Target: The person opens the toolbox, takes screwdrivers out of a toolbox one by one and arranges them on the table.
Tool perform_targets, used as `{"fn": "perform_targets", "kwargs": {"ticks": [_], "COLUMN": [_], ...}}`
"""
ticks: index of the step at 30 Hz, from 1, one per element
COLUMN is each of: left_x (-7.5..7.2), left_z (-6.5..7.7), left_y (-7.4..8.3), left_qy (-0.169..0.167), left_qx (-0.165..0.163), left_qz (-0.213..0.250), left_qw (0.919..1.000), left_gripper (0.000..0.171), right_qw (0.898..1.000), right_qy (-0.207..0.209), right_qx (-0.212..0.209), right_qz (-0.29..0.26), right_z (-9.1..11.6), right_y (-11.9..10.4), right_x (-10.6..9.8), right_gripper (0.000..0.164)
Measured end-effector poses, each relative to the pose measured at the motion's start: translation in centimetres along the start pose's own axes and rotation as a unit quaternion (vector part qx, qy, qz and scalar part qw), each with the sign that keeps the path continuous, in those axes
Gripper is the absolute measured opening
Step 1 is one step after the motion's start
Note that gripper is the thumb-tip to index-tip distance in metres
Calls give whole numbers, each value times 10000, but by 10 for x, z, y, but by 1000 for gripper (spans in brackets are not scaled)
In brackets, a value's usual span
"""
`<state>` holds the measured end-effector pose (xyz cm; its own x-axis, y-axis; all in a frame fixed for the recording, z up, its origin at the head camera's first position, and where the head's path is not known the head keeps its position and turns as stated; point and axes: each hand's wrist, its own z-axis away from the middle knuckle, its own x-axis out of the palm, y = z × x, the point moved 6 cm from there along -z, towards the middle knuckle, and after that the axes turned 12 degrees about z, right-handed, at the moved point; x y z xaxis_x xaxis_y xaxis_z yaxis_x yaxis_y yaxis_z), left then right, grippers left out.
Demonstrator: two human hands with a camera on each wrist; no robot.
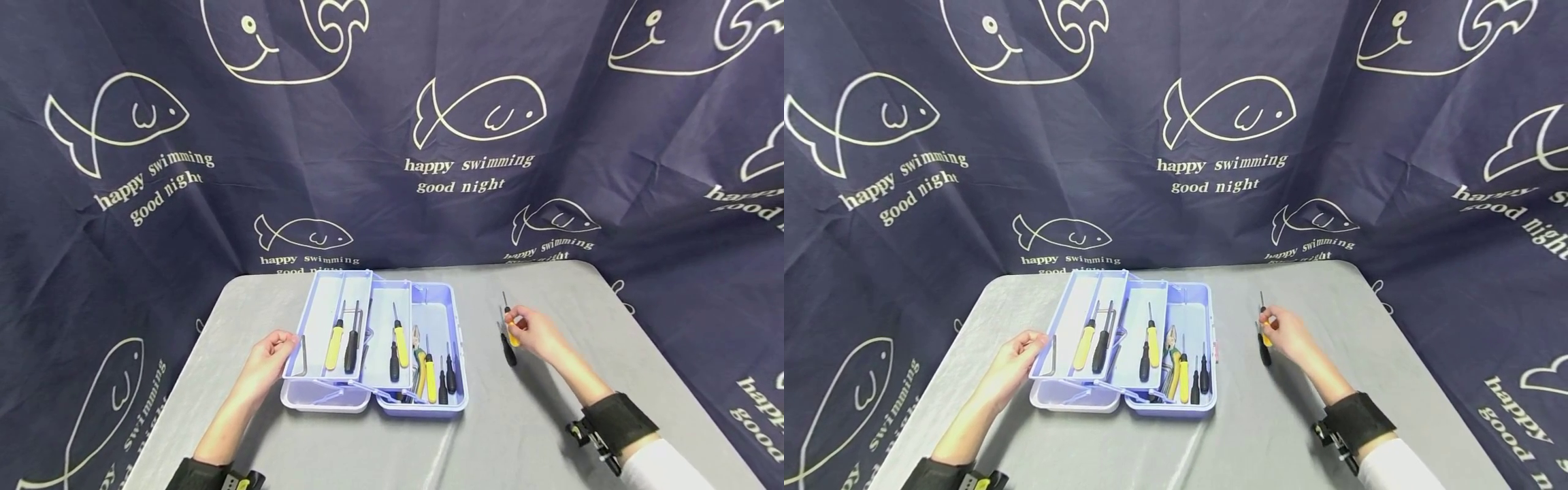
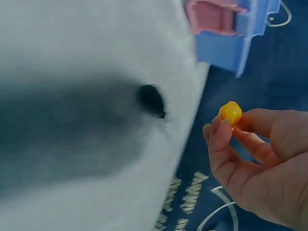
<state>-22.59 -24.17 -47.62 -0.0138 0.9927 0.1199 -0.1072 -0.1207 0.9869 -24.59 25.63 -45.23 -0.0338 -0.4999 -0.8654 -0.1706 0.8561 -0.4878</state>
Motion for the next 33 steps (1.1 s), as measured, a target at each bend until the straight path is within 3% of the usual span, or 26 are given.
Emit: {"fn": "perform_targets", "kwargs": {"ticks": [12, 19, 33], "left_x": [-1, -2, 0], "left_z": [-2, 0, -1], "left_y": [-2, -1, 1], "left_qy": [19, 17, -45], "left_qx": [86, 20, 91], "left_qz": [-76, -66, -12], "left_qw": [9999, 10000, 9999], "left_gripper": [13, 15, 14], "right_qw": [9971, 9950, 9950], "right_qy": [-408, -530, -600], "right_qx": [617, 807, 791], "right_qz": [-165, 262, 140], "right_z": [9, 13, 19], "right_y": [38, 42, 44], "right_x": [21, 27, 30], "right_gripper": [14, 14, 8]}}
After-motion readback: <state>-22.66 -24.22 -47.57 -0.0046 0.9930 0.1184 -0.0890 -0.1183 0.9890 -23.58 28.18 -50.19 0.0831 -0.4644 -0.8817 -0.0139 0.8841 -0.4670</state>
